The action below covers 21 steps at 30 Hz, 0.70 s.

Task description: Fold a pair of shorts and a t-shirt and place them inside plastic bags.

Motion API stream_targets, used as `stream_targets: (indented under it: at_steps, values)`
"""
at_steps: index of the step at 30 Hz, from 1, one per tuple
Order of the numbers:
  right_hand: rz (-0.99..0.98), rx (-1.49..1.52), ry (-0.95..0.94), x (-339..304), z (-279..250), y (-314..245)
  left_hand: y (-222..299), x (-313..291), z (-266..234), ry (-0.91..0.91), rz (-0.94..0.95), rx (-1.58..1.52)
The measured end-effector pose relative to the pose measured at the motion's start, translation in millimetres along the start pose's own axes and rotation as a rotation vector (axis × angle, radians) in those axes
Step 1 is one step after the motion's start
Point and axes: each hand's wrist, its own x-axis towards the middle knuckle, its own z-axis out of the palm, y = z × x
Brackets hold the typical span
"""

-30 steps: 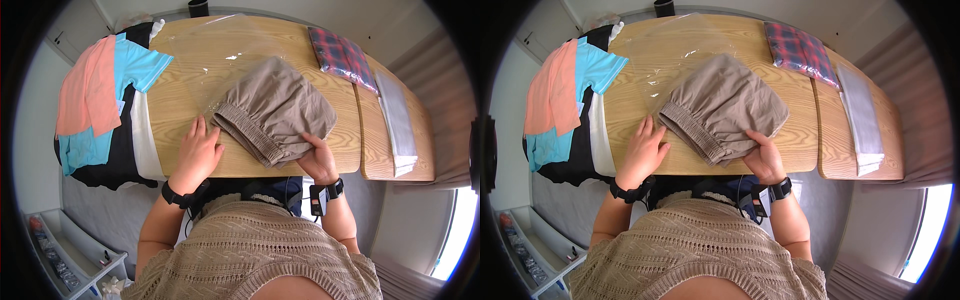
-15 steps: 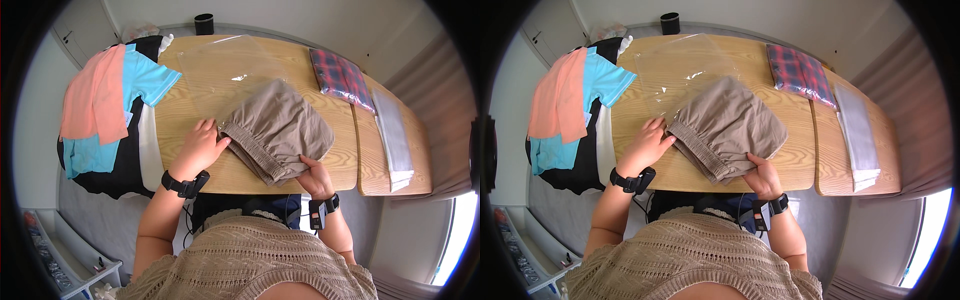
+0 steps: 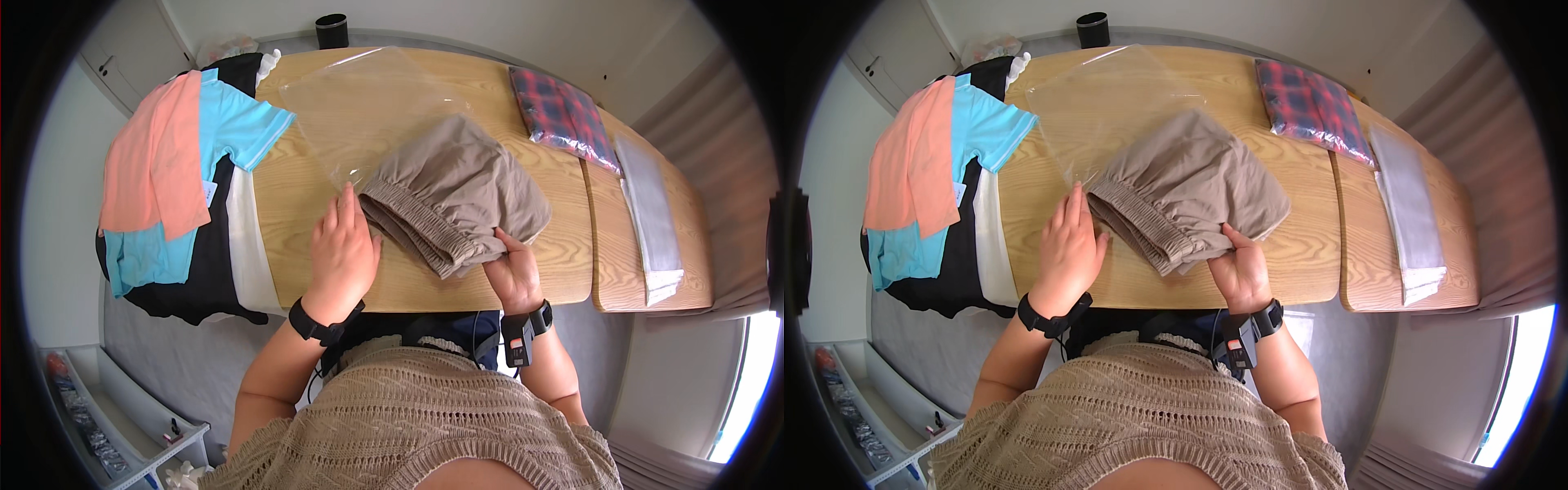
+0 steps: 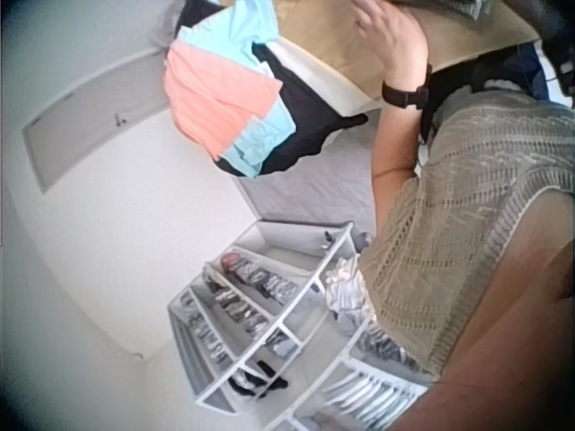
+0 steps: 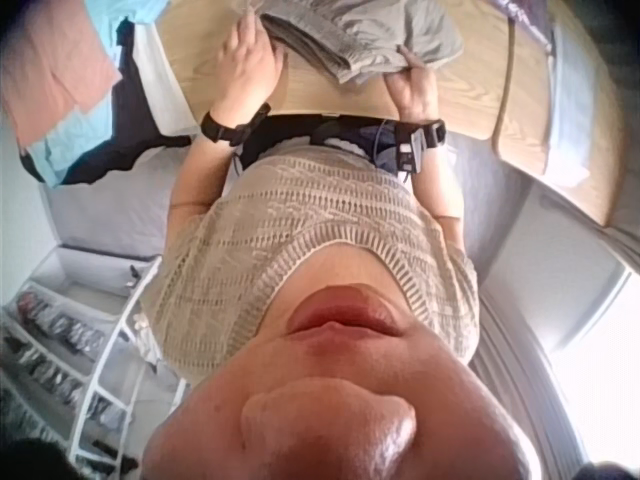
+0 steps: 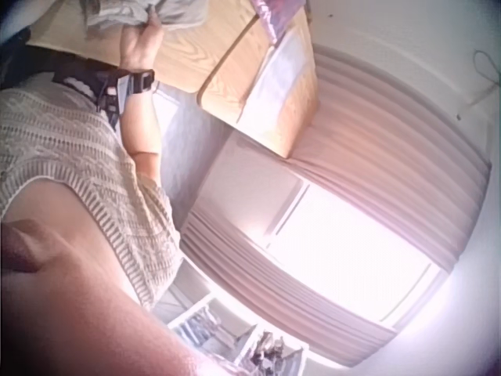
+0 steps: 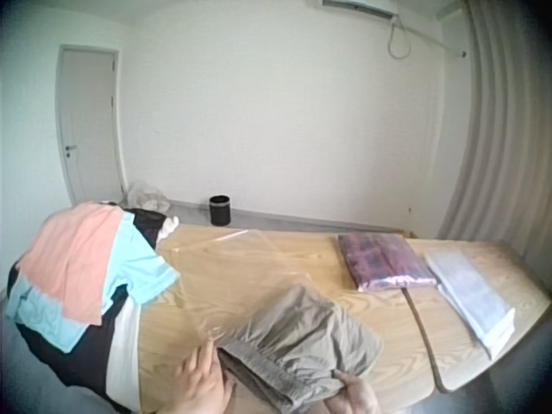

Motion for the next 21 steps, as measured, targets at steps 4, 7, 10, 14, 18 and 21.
stream_targets:
  at_steps: [4,7,10,14,18,21]
  values:
    - [-0.041,-0.015,-0.013,-1,4,7,1,1,4,0.014,-0.064,0.016]
    - [-0.063,-0.148,-0.017,-3,0,10,-5,0,13,-0.001,-0.095,-0.004]
    - [-0.078,-0.226,-0.033,-13,7,11,-12,2,13,-0.051,-0.1,-0.109]
    - [0.247,-0.349,-0.204,-37,9,-8,-18,1,10,-0.092,-0.106,-0.222]
    - [0.288,-1.213,-0.153,-70,20,-25,-21,1,14,-0.094,-0.097,-0.248]
    - [-0.709,-2.285,-0.557,-90,42,-5,-19,-5,11,-0.069,-0.11,-0.345]
